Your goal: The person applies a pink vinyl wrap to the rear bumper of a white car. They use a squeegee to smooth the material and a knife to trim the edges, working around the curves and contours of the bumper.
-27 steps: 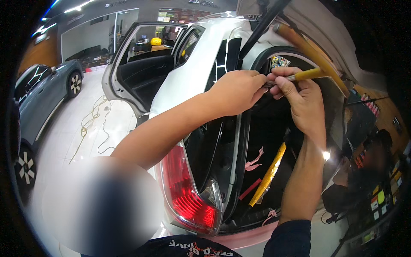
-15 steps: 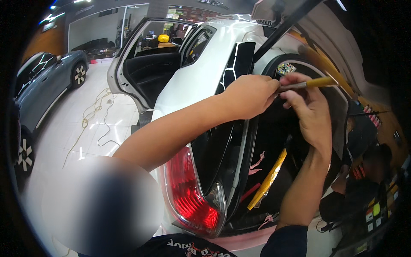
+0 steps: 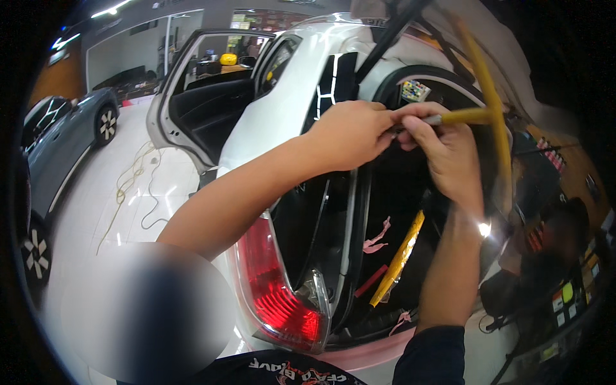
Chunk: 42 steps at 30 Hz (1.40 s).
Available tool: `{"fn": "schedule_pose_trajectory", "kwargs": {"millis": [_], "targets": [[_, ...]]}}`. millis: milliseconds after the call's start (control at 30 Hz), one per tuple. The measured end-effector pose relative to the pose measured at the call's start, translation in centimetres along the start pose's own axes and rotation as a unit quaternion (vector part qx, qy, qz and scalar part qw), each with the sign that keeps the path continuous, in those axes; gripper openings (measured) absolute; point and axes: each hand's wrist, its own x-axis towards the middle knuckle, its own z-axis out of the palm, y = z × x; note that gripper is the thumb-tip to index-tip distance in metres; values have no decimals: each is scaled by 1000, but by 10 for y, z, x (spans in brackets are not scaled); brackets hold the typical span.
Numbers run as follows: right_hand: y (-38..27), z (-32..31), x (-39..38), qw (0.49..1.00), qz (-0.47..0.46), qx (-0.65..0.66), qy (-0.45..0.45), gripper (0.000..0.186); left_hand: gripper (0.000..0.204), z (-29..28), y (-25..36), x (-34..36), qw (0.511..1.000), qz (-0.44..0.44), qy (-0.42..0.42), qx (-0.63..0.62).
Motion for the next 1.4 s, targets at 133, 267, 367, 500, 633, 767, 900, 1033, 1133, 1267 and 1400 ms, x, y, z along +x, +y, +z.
{"fn": "schedule_pose_trajectory", "kwargs": {"millis": [133,267,367,500,633,767,900,1033,1133,1267,1400], "targets": [[1,25,8,960,19,-201,193,28,16,3,-2,3,998,-7,52,-16],[6,16,8,949,-23,-254,188,28,16,4,2,5,1000,5,29,-3],[4,6,0,994,-34,-48,87,24,16,3,2,3,999,15,19,23],[14,8,1,991,-44,-54,114,24,16,3,-3,2,998,15,59,-20],[13,25,5,908,-93,-320,254,36,15,1,1,7,1000,4,30,6],[-4,18,2,976,-52,-184,108,30,18,4,-3,3,999,10,41,-8],[-2,11,-1,997,-22,-44,53,27,20,-1,3,2,999,-16,23,-22],[14,23,15,916,-132,-323,200,22,16,1,1,6,998,2,63,-21],[1,19,16,936,-107,-294,162,23,14,-1,-2,5,997,16,63,-36],[12,-10,13,980,-145,-128,54,21,17,-1,9,9,998,26,43,-37],[4,14,14,936,-65,-295,179,30,20,-9,8,11,995,-34,28,-88]]}}
